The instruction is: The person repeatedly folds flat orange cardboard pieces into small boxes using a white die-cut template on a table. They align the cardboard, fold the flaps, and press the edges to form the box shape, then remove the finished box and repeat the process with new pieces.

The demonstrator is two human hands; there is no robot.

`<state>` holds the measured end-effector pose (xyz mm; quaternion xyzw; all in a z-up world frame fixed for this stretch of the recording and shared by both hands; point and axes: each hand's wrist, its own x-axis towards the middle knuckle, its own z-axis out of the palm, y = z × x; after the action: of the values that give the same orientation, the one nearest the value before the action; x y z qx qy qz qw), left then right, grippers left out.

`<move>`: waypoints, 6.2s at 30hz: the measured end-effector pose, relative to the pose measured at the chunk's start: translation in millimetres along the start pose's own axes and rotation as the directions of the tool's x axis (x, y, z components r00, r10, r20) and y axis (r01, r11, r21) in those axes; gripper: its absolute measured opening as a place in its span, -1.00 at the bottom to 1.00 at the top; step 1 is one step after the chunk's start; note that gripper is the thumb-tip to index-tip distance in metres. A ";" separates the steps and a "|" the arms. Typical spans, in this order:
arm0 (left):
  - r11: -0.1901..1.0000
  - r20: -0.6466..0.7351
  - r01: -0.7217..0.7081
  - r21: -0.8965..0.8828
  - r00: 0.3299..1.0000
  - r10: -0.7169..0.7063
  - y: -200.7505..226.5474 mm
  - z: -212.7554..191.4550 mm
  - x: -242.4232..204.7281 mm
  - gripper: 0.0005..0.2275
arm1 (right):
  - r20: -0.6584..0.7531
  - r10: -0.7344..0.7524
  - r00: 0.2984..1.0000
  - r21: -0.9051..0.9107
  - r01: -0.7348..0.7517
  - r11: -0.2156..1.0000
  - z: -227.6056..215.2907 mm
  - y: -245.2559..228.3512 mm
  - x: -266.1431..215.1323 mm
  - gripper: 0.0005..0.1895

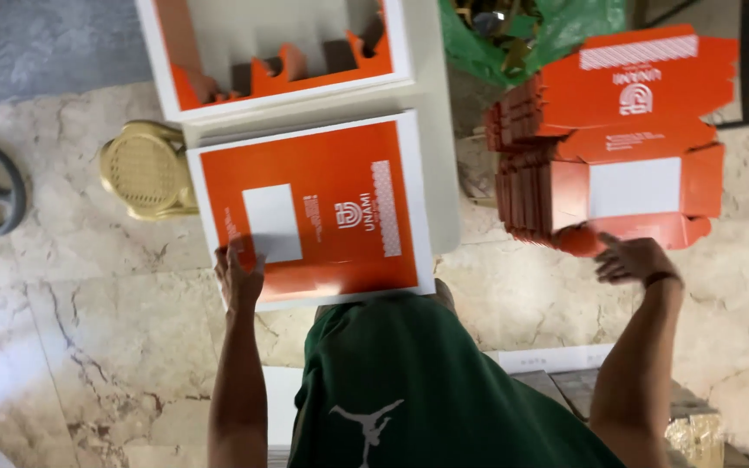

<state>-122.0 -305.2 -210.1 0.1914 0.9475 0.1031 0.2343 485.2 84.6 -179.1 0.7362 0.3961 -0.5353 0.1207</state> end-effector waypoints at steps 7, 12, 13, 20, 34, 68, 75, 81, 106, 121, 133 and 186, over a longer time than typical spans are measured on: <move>0.999 0.107 -0.037 0.025 0.994 0.034 3.8 -6.2 81.5 -0.16 | 0.120 -0.992 0.024 0.209 0.977 0.049 163.5 -171.8 -254.5 -0.69; 0.960 0.280 -0.273 0.060 0.928 0.247 28.2 -34.6 131.6 -0.11 | 0.072 -0.926 -0.371 0.170 0.919 -0.355 219.4 -226.7 -394.9 -0.80; 0.956 0.304 -0.286 0.067 0.918 0.254 32.5 -37.0 148.9 -0.11 | 0.062 -0.936 -0.347 0.161 0.929 -0.334 233.5 -221.7 -411.5 -0.80; 0.867 0.325 -0.494 0.066 0.832 0.450 58.4 -65.3 174.7 -0.04 | -0.093 -0.883 0.461 0.120 0.885 0.449 321.3 -235.4 -502.1 -0.76; 0.793 0.350 -0.595 0.127 0.775 0.526 62.0 -38.8 259.2 -0.10 | 0.080 -0.951 0.298 -0.287 0.921 0.264 341.1 -301.9 -531.3 -0.61; 0.850 -0.035 -0.486 -0.204 0.871 0.490 -12.6 -58.1 211.3 -0.33 | -0.662 -0.386 0.642 -0.272 0.274 0.922 380.6 36.7 -23.8 -0.63; 0.755 0.092 -0.617 0.223 0.784 0.614 8.3 10.1 327.7 -0.54 | -0.641 -0.392 0.660 -0.312 0.242 0.919 376.2 35.5 -30.1 -0.61; 0.683 0.187 -0.666 0.300 0.743 0.643 16.1 -1.0 324.0 -0.60 | -0.595 -0.354 0.721 -0.319 0.192 0.928 371.2 12.3 -53.7 -0.62; 0.411 0.213 -0.680 0.607 0.638 0.740 49.1 -31.4 286.0 -0.68 | 0.191 -0.553 0.811 -0.310 0.585 0.750 406.2 -203.7 -561.0 -0.68; 0.928 0.678 -0.107 -0.358 0.654 0.337 30.8 -109.7 299.6 -0.57 | -0.056 -0.519 0.853 -0.390 0.459 0.798 417.4 15.9 -191.1 -0.60; 0.851 0.124 -0.388 -0.354 0.883 0.453 9.2 -74.8 260.8 -0.67 | -0.411 -0.143 0.900 -0.094 0.114 0.989 414.2 104.4 -94.1 -0.49; 0.413 0.696 0.564 -0.715 0.628 0.348 -121.1 -34.0 58.0 -0.64 | -0.457 -0.099 0.884 0.578 0.380 0.722 388.5 55.0 -112.3 -0.31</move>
<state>-223.9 -394.7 -238.5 -0.0134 0.5464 0.4844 0.6831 242.7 -236.4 -247.9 0.7646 0.2938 -0.4903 -0.2978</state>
